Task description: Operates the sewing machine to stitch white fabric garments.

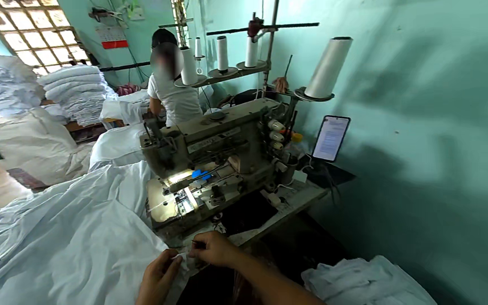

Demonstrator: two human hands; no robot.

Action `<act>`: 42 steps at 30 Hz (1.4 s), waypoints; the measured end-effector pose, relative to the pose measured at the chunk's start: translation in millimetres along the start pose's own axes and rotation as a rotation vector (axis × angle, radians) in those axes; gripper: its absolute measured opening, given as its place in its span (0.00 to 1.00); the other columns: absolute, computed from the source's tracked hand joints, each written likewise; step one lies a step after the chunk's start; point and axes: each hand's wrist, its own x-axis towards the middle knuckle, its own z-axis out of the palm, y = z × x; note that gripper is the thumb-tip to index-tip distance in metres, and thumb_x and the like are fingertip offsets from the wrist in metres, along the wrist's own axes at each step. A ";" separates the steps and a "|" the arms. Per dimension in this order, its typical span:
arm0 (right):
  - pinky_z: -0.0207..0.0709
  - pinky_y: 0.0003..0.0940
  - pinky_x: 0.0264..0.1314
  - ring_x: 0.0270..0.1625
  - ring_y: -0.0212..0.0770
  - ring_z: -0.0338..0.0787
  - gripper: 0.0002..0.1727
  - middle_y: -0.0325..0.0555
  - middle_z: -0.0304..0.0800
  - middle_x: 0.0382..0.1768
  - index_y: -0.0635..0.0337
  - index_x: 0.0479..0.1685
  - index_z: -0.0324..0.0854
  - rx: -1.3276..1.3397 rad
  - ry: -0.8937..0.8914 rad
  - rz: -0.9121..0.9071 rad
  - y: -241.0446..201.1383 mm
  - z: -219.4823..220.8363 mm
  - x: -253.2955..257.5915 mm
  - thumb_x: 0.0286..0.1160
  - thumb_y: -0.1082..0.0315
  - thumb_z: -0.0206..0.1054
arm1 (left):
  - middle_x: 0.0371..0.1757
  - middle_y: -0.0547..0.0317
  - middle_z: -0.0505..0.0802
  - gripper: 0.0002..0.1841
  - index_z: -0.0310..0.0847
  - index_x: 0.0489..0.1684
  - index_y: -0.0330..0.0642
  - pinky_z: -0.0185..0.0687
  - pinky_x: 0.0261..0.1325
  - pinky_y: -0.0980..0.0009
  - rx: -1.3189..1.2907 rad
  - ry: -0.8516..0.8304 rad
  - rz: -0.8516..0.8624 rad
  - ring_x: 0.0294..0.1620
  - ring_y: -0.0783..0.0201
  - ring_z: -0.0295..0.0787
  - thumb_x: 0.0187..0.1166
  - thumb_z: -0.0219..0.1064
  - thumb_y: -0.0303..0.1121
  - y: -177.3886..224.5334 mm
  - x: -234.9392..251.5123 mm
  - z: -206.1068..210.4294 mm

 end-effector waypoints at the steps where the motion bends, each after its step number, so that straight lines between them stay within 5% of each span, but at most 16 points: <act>1: 0.80 0.44 0.49 0.40 0.43 0.87 0.17 0.53 0.89 0.37 0.68 0.47 0.86 0.043 -0.006 -0.008 1.2 -1.3 0.8 0.81 0.59 0.69 | 0.27 0.67 0.92 0.08 0.88 0.45 0.39 0.84 0.30 0.78 -0.026 -0.002 -0.003 0.23 0.77 0.85 0.80 0.68 0.33 -0.7 0.2 -1.1; 6: 0.76 0.26 0.37 0.30 0.29 0.80 0.13 0.44 0.86 0.33 0.68 0.47 0.84 0.261 0.037 0.026 5.4 -7.9 -1.2 0.78 0.65 0.72 | 0.26 0.69 0.91 0.07 0.88 0.44 0.41 0.81 0.27 0.81 -0.101 0.016 -0.037 0.22 0.79 0.83 0.78 0.69 0.33 1.6 -0.7 -3.8; 19: 0.77 0.27 0.34 0.30 0.30 0.80 0.12 0.45 0.87 0.38 0.65 0.50 0.85 0.268 0.201 0.100 -2.3 -0.9 -2.4 0.80 0.64 0.69 | 0.25 0.67 0.90 0.07 0.88 0.44 0.40 0.81 0.27 0.78 -0.114 0.033 -0.079 0.21 0.76 0.83 0.80 0.66 0.33 2.4 1.4 -5.9; 24: 0.84 0.37 0.56 0.48 0.40 0.90 0.15 0.52 0.91 0.49 0.64 0.58 0.86 0.128 0.308 0.077 -2.5 -10.7 -16.0 0.79 0.64 0.70 | 0.26 0.67 0.91 0.07 0.88 0.45 0.41 0.81 0.28 0.78 -0.126 0.010 -0.079 0.22 0.76 0.83 0.81 0.67 0.34 4.0 1.0 -3.9; 28: 0.85 0.38 0.51 0.42 0.38 0.89 0.15 0.48 0.91 0.45 0.60 0.53 0.89 -0.048 0.336 0.088 1.3 -48.0 -40.8 0.78 0.58 0.71 | 0.28 0.65 0.92 0.07 0.89 0.46 0.40 0.85 0.33 0.76 -0.093 0.002 -0.042 0.25 0.75 0.86 0.82 0.67 0.33 -2.6 1.5 -2.1; 32: 0.86 0.43 0.59 0.50 0.39 0.92 0.19 0.45 0.93 0.49 0.56 0.58 0.88 -0.158 0.362 0.240 11.0 -98.5 -84.8 0.77 0.54 0.73 | 0.29 0.63 0.92 0.09 0.89 0.46 0.40 0.85 0.34 0.75 0.116 0.054 0.047 0.25 0.75 0.86 0.81 0.68 0.36 -1.2 -4.1 5.7; 38: 0.85 0.49 0.51 0.42 0.45 0.91 0.16 0.51 0.93 0.42 0.63 0.56 0.88 -0.324 0.825 0.301 24.9 -185.2 -143.6 0.83 0.59 0.67 | 0.32 0.53 0.93 0.12 0.90 0.43 0.38 0.88 0.31 0.62 0.509 0.175 0.200 0.25 0.62 0.88 0.79 0.67 0.38 2.4 -14.7 25.0; 42: 0.83 0.53 0.59 0.49 0.50 0.92 0.18 0.57 0.92 0.48 0.65 0.59 0.87 -0.392 1.130 0.347 24.5 -251.8 -156.1 0.90 0.61 0.56 | 0.33 0.50 0.93 0.12 0.90 0.43 0.37 0.87 0.30 0.60 0.600 0.134 0.230 0.25 0.59 0.89 0.79 0.67 0.37 5.9 -14.1 25.9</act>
